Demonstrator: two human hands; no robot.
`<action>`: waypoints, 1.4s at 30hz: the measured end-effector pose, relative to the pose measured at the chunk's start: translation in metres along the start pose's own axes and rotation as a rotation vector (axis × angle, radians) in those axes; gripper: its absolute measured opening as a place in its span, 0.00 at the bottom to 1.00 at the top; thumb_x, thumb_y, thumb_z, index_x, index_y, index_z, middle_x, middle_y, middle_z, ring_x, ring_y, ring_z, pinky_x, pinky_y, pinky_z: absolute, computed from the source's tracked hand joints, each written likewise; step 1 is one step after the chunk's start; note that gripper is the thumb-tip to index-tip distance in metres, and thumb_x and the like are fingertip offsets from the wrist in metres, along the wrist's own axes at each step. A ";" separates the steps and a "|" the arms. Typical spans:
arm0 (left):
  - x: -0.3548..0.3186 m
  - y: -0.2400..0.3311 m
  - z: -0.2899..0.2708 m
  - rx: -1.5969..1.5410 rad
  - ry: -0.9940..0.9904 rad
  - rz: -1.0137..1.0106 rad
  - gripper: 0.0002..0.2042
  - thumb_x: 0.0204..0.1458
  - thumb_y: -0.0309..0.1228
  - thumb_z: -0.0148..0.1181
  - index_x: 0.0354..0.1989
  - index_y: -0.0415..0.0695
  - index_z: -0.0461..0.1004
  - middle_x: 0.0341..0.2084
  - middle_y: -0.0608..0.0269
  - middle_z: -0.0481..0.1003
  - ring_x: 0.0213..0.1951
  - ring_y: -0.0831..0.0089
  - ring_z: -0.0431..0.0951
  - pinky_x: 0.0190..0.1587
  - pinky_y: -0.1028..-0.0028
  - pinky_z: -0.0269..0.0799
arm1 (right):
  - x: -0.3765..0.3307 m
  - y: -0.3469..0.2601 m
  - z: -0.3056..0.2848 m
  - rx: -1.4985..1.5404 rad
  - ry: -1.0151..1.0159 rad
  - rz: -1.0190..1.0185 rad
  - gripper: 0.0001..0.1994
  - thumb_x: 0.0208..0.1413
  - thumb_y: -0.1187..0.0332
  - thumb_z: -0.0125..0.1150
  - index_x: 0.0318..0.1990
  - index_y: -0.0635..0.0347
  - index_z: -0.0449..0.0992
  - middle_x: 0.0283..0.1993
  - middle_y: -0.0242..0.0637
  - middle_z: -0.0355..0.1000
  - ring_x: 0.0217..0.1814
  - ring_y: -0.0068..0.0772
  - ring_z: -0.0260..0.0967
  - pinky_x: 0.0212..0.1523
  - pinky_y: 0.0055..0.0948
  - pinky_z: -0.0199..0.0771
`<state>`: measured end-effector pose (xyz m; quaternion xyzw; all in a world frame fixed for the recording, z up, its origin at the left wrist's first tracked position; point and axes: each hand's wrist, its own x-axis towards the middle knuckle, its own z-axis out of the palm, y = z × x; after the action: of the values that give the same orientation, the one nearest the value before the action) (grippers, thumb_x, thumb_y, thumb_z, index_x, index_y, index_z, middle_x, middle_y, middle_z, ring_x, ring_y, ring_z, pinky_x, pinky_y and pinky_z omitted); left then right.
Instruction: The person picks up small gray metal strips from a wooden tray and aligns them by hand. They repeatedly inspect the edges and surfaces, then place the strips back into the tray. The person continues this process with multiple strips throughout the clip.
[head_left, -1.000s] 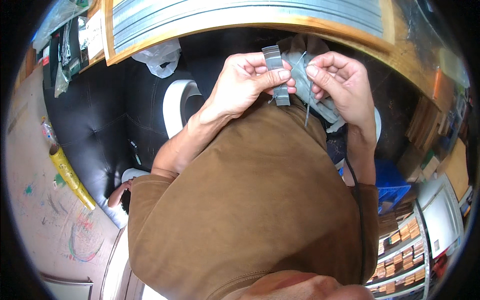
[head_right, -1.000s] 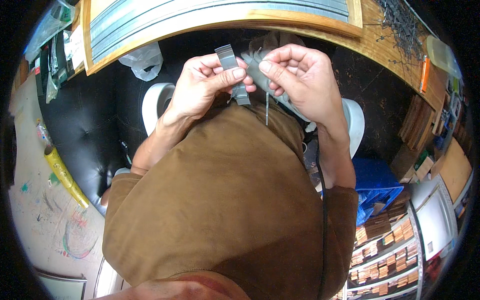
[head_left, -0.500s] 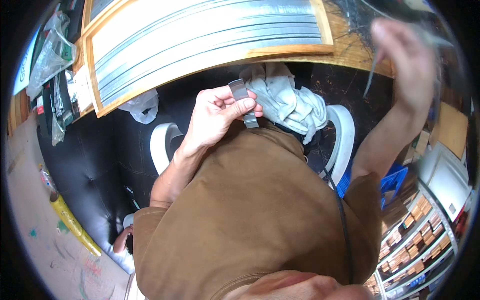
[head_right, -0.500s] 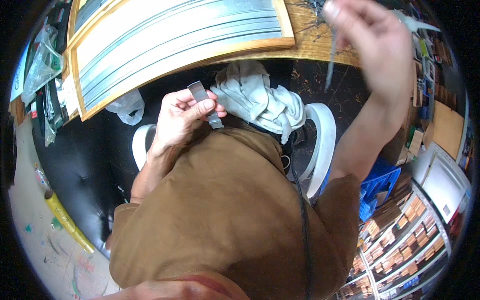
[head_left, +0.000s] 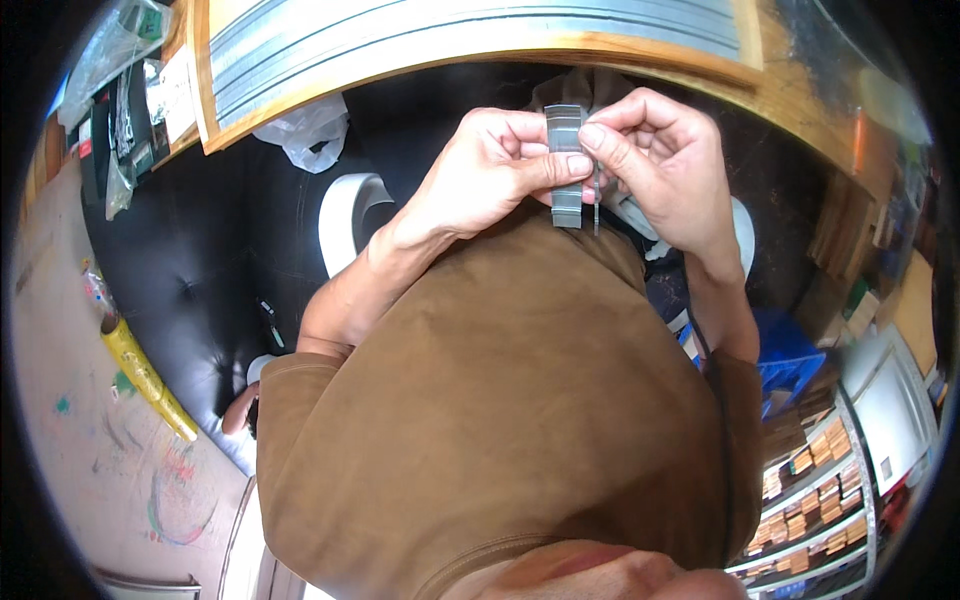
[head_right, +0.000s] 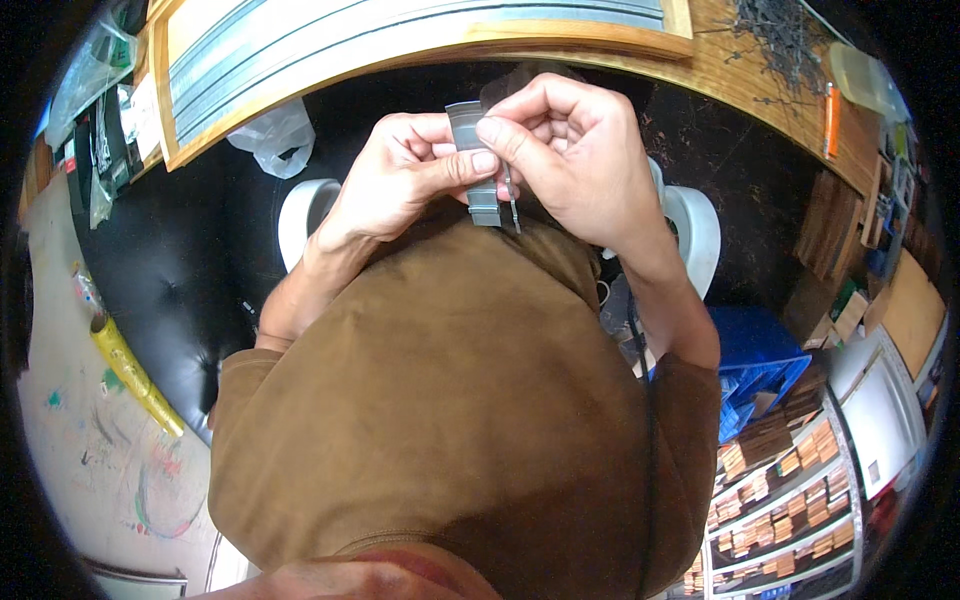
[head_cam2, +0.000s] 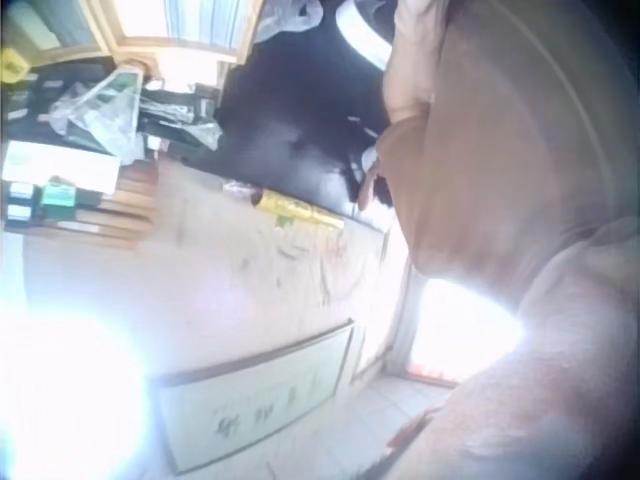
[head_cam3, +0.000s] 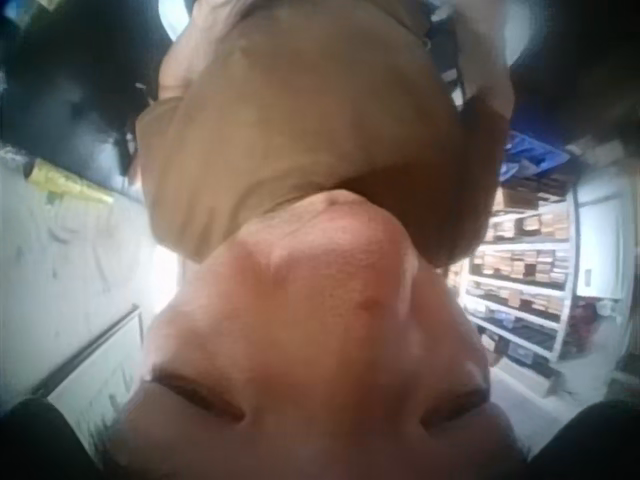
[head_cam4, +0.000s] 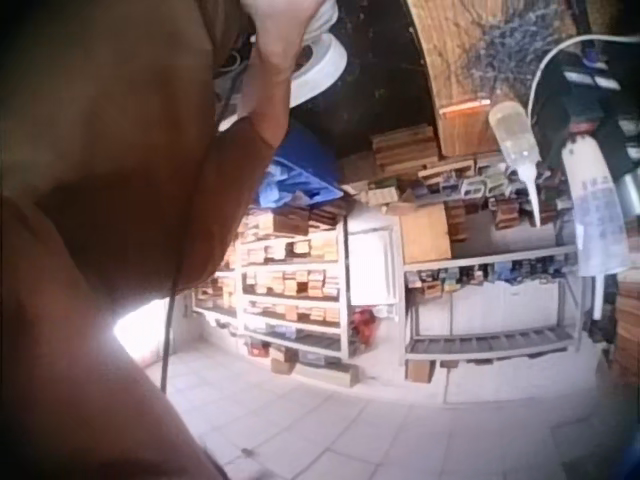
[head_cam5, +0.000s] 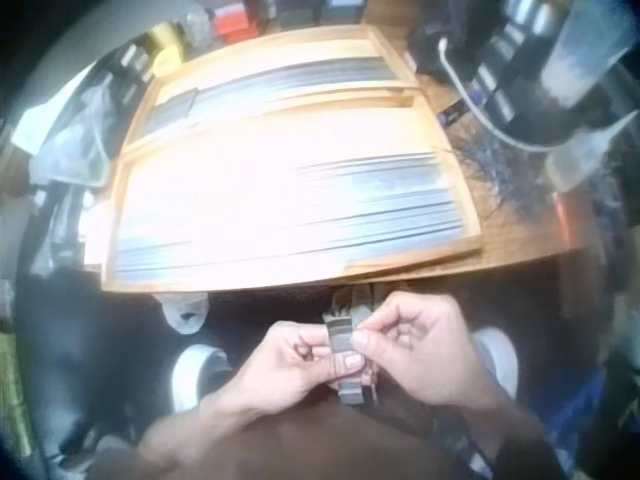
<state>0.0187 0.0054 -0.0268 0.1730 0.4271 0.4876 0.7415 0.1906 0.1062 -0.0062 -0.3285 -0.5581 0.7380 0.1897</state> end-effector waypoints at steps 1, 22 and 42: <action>-0.002 -0.002 -0.002 -0.019 0.010 -0.011 0.10 0.59 0.26 0.65 0.47 0.37 0.81 0.35 0.56 0.84 0.38 0.70 0.85 0.45 0.73 0.82 | 0.000 0.006 0.001 -0.009 -0.006 -0.063 0.05 0.63 0.76 0.63 0.40 0.70 0.77 0.30 0.37 0.77 0.27 0.18 0.75 0.28 0.18 0.78; 0.005 0.001 -0.010 -0.124 0.055 -0.058 0.11 0.56 0.22 0.67 0.47 0.37 0.80 0.37 0.51 0.83 0.40 0.65 0.86 0.44 0.70 0.85 | -0.037 0.052 -0.008 -0.279 -0.226 -0.340 0.09 0.50 0.82 0.71 0.40 0.67 0.84 0.36 0.43 0.82 0.37 0.34 0.82 0.39 0.26 0.82; 0.004 0.023 0.001 0.300 -0.036 0.359 0.27 0.66 0.45 0.56 0.61 0.32 0.72 0.49 0.48 0.80 0.52 0.66 0.80 0.55 0.67 0.77 | -0.019 0.033 -0.002 -0.364 -0.039 -0.840 0.17 0.41 0.88 0.66 0.40 0.62 0.84 0.38 0.43 0.83 0.39 0.39 0.83 0.41 0.31 0.84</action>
<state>0.0074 0.0200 -0.0127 0.3631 0.4441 0.5396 0.6163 0.2083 0.0854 -0.0324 -0.0879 -0.7671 0.4930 0.4009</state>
